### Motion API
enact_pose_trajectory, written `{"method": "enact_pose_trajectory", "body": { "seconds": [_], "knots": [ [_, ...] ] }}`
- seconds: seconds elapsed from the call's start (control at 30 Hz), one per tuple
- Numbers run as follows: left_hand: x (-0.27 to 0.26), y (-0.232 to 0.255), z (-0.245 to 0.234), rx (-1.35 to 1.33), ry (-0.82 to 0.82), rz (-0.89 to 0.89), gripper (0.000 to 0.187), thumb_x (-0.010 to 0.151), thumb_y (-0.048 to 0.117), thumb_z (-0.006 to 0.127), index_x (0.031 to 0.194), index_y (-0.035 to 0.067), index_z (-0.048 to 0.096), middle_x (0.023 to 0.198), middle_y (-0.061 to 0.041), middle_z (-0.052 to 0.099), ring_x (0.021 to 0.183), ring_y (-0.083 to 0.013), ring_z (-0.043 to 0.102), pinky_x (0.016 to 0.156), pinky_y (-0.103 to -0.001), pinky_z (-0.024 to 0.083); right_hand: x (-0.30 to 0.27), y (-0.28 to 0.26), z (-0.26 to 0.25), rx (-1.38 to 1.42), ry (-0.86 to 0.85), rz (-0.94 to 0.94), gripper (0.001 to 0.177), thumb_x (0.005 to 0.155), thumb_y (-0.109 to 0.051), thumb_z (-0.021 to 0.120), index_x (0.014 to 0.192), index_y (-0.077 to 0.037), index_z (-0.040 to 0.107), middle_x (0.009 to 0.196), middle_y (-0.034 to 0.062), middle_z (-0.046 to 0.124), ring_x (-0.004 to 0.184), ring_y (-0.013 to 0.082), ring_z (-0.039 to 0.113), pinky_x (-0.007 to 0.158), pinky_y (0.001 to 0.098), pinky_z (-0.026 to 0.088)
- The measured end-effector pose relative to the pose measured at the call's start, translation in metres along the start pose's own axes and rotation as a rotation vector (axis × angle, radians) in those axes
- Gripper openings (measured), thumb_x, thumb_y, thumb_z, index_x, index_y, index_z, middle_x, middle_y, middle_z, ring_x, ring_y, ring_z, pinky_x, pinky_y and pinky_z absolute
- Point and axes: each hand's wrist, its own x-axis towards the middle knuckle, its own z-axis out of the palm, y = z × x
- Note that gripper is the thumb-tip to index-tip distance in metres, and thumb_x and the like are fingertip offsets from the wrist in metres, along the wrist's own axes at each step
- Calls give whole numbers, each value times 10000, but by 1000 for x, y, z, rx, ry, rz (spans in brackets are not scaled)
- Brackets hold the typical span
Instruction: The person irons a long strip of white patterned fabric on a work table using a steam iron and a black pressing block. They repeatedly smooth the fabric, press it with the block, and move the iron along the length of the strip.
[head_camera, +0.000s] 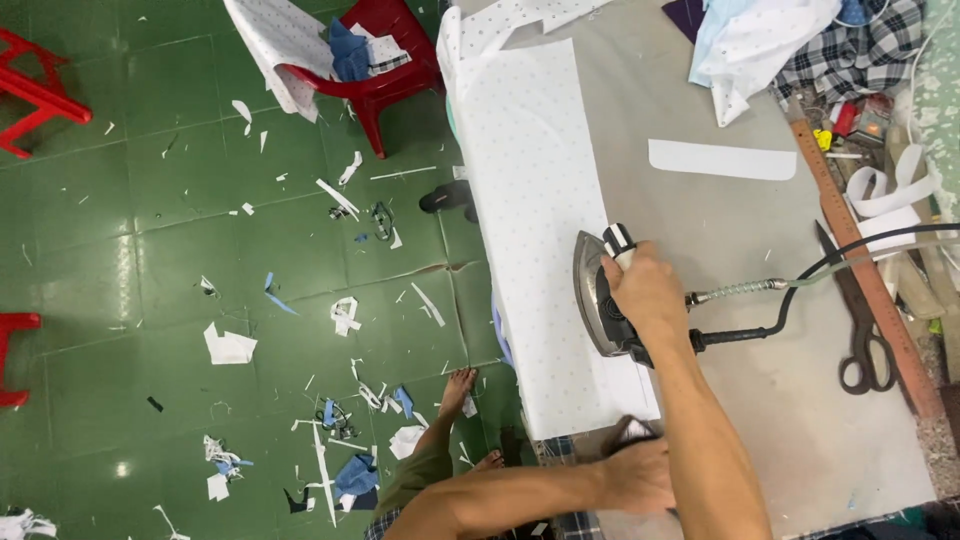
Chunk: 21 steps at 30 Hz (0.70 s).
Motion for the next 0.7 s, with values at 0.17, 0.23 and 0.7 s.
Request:
{"method": "enact_pose_trajectory", "body": {
  "seconds": [0.17, 0.23, 0.7],
  "knots": [
    [-22, 268, -278, -557, 322, 1472, 172, 585, -92, 477, 530, 62, 424, 605, -89, 412, 684, -288, 441, 903, -462, 481, 1, -27, -13, -95, -132, 71, 442, 1089, -433, 496, 1100, 8, 470, 784, 196, 691, 660, 420, 674, 585, 537, 548],
    [-8, 262, -279, -441, 244, 1447, 450, 769, -242, 673, 481, 51, 488, 526, -51, 430, 621, -217, 461, 992, -409, 499, 6, -27, -11, -138, -137, 54, 472, 1089, -455, 488, 1121, 16, 479, 759, 181, 697, 674, 418, 687, 600, 535, 558],
    [8, 247, -284, -319, -123, 1379, 845, 666, 666, 700, 1282, 88, 720, 1327, -42, 715, 1378, -270, 555, 1333, -474, 175, 31, -28, -5, -71, -91, -6, 453, 1068, -455, 520, 1109, -6, 481, 796, 208, 692, 673, 457, 675, 538, 570, 530]
  ]
}}
